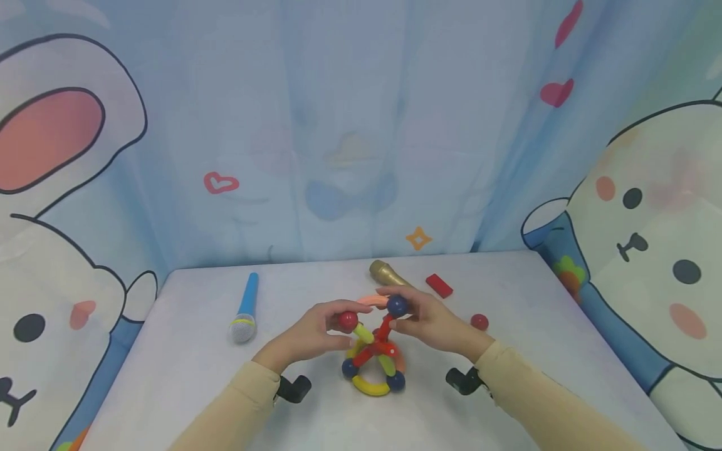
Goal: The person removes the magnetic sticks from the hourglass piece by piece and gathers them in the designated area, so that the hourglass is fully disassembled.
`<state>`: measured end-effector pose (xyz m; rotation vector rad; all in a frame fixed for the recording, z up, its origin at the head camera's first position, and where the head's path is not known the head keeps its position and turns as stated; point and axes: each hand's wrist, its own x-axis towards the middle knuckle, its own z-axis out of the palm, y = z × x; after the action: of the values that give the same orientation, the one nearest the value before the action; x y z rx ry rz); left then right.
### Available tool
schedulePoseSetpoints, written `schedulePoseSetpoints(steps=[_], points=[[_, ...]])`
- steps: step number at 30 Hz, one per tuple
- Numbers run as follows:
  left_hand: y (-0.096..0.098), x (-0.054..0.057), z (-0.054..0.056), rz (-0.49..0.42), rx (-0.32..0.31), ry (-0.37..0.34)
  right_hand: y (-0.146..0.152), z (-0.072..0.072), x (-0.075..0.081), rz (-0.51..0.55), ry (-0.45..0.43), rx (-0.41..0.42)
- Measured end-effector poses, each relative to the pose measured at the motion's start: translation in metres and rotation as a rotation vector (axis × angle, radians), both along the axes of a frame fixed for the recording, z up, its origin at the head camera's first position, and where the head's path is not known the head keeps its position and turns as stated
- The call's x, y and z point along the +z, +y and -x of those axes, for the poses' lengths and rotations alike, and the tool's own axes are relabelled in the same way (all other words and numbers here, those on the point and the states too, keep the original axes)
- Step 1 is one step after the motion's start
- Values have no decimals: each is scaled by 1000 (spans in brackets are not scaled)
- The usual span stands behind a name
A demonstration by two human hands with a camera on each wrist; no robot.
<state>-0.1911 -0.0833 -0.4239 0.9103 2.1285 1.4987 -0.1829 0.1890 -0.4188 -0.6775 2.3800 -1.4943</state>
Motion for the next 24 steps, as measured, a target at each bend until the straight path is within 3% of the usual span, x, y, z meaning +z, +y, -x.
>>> schedulePoseSetpoints(steps=[5, 14, 24], points=[[1, -2, 1, -5, 13, 30, -1, -4, -1, -23, 33, -34], [8, -5, 1, 37, 82, 94, 0, -6, 1, -161, 236, -94], [15, -6, 2, 81, 123, 142, -1, -5, 3, -164, 276, -118]])
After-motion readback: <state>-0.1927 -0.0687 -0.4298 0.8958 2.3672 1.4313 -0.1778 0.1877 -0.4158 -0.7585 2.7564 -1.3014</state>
